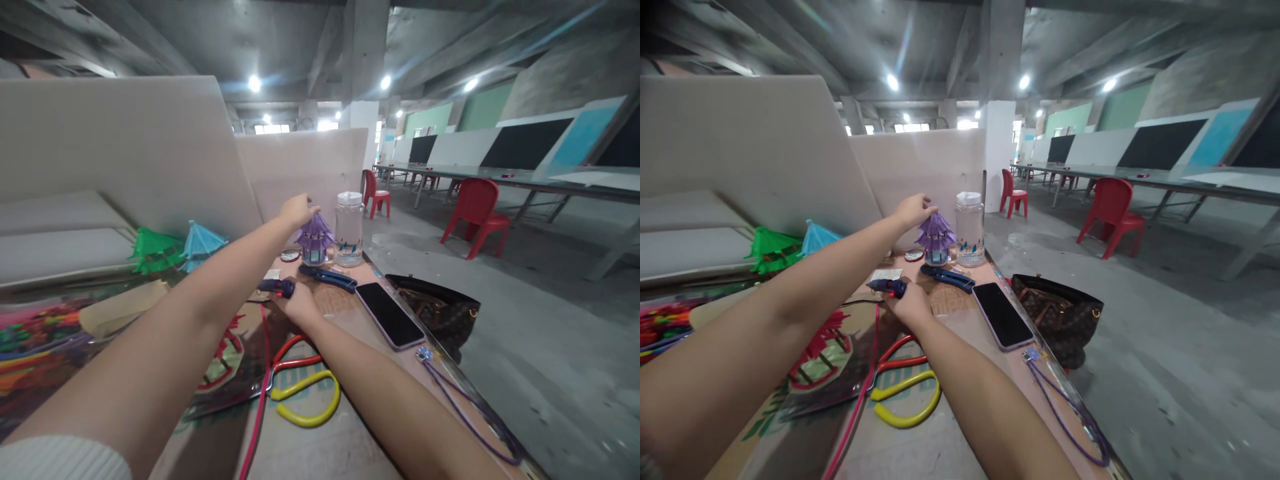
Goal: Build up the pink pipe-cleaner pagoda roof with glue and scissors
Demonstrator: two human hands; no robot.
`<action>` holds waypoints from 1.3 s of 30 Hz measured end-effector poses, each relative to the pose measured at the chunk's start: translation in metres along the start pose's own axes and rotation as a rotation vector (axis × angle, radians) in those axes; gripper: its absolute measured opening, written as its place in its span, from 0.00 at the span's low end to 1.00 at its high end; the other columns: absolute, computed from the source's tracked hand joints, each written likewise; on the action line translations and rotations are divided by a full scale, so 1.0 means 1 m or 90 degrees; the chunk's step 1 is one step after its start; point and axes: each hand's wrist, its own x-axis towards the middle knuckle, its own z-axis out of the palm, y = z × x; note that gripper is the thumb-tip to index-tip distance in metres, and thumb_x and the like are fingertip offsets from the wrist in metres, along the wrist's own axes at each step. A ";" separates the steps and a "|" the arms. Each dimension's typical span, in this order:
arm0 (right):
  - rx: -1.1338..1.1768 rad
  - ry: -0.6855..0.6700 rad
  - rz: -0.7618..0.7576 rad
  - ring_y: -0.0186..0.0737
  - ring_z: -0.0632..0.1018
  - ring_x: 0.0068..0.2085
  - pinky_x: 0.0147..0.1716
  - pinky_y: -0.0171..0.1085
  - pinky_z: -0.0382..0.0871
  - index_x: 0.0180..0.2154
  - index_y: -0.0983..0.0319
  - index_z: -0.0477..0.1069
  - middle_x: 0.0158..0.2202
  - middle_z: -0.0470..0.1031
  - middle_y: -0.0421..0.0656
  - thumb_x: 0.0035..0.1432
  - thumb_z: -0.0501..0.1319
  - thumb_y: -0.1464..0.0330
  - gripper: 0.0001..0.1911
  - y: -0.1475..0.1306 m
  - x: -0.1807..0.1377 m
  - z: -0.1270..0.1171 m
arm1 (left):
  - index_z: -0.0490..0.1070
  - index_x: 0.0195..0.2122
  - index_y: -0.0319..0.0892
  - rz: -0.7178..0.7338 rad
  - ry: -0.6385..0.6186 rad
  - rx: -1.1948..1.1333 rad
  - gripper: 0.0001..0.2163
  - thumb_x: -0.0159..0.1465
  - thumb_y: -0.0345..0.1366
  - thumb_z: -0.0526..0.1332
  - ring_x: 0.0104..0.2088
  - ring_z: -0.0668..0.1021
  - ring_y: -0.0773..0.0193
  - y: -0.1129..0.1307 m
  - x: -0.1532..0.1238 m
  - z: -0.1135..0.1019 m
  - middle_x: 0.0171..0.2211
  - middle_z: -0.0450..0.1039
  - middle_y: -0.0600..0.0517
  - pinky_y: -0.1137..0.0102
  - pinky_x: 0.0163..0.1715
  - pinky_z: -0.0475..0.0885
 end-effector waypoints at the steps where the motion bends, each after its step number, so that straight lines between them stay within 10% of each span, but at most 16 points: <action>1: 0.005 -0.001 -0.003 0.43 0.79 0.37 0.38 0.37 0.72 0.38 0.58 0.74 0.34 0.80 0.42 0.50 0.69 0.60 0.14 0.000 0.000 0.000 | 0.70 0.57 0.38 0.005 0.002 0.001 0.22 0.65 0.46 0.61 0.52 0.77 0.52 0.002 -0.004 -0.008 0.52 0.76 0.40 0.66 0.50 0.68; 7: 0.072 0.007 -0.005 0.41 0.78 0.35 0.36 0.37 0.72 0.35 0.59 0.72 0.31 0.78 0.40 0.50 0.68 0.62 0.12 -0.008 -0.004 0.001 | 0.70 0.56 0.39 0.077 0.031 -0.020 0.21 0.65 0.44 0.62 0.47 0.78 0.56 0.021 -0.061 -0.097 0.48 0.78 0.45 0.67 0.49 0.69; 15: 0.225 -0.011 -0.013 0.34 0.74 0.23 0.25 0.35 0.71 0.30 0.63 0.70 0.26 0.75 0.41 0.49 0.67 0.52 0.20 -0.049 -0.008 -0.012 | 0.78 0.45 0.48 0.125 0.160 -0.153 0.14 0.64 0.48 0.61 0.40 0.80 0.61 -0.026 -0.239 -0.208 0.39 0.80 0.56 0.68 0.43 0.71; 23: 0.341 -0.084 -0.107 0.32 0.76 0.27 0.31 0.34 0.74 0.32 0.60 0.73 0.32 0.77 0.41 0.48 0.67 0.44 0.26 -0.103 -0.026 -0.031 | 0.79 0.38 0.52 -0.017 0.225 -0.158 0.13 0.63 0.50 0.59 0.35 0.80 0.58 -0.123 -0.304 -0.188 0.35 0.81 0.54 0.63 0.40 0.73; 39: 0.088 -0.251 -0.241 0.42 0.81 0.32 0.22 0.33 0.71 0.33 0.61 0.75 0.28 0.79 0.46 0.55 0.61 0.43 0.27 -0.120 -0.058 -0.050 | 0.79 0.41 0.44 0.038 0.129 -0.255 0.16 0.66 0.49 0.58 0.43 0.80 0.59 -0.139 -0.300 -0.155 0.42 0.81 0.50 0.69 0.45 0.73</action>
